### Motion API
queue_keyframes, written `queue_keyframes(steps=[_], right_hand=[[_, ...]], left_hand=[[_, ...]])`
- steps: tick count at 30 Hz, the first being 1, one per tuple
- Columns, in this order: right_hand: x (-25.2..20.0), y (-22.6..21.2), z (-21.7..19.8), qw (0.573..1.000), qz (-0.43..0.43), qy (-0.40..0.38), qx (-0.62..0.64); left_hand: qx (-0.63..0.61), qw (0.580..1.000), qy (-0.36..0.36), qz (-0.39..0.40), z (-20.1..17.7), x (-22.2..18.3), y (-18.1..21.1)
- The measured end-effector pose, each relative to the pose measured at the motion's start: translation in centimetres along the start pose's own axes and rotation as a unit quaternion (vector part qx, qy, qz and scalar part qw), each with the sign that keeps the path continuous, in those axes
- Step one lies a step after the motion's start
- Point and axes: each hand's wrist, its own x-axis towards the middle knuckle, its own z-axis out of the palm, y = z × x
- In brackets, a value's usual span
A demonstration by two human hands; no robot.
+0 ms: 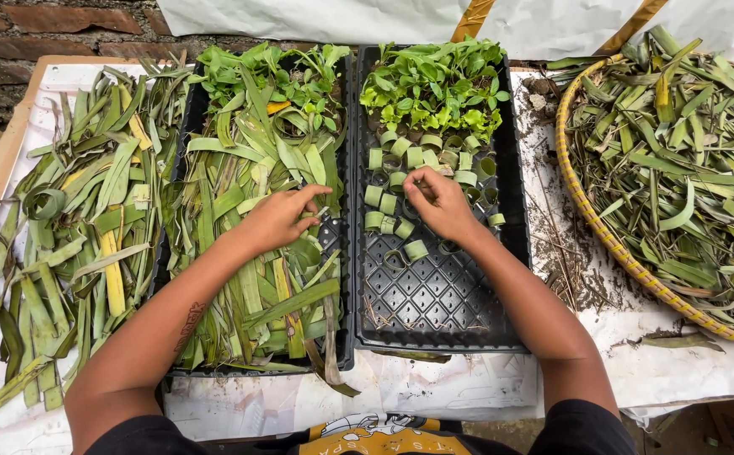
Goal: Wrapping small green seedlings individually using long, thin leaves as a natural packaging material.
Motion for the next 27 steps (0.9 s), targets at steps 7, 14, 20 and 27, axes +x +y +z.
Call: queue_keyframes(steps=[7,14,20,27], right_hand=[[-0.2,-3.9,2.7,0.987,-0.137,-0.048,-0.065],[-0.5,-6.8,6.4,0.93,-0.289,-0.057,-0.218],[0.4,-7.6,8.9,0.958,-0.278,-0.005,-0.065],[0.6,-8.5,6.9,0.939,0.075,0.008,0.337]], left_hand=[[-0.233,0.96,0.153,0.016,1.9,1.6,-3.5],[-0.441,0.873,0.208,0.002,2.4,1.6,-4.2],[-0.498,0.835,0.232,-0.015,2.8,2.1,-4.0],[-0.108,0.933,0.336,-0.07,-1.8,-0.2,-6.9]])
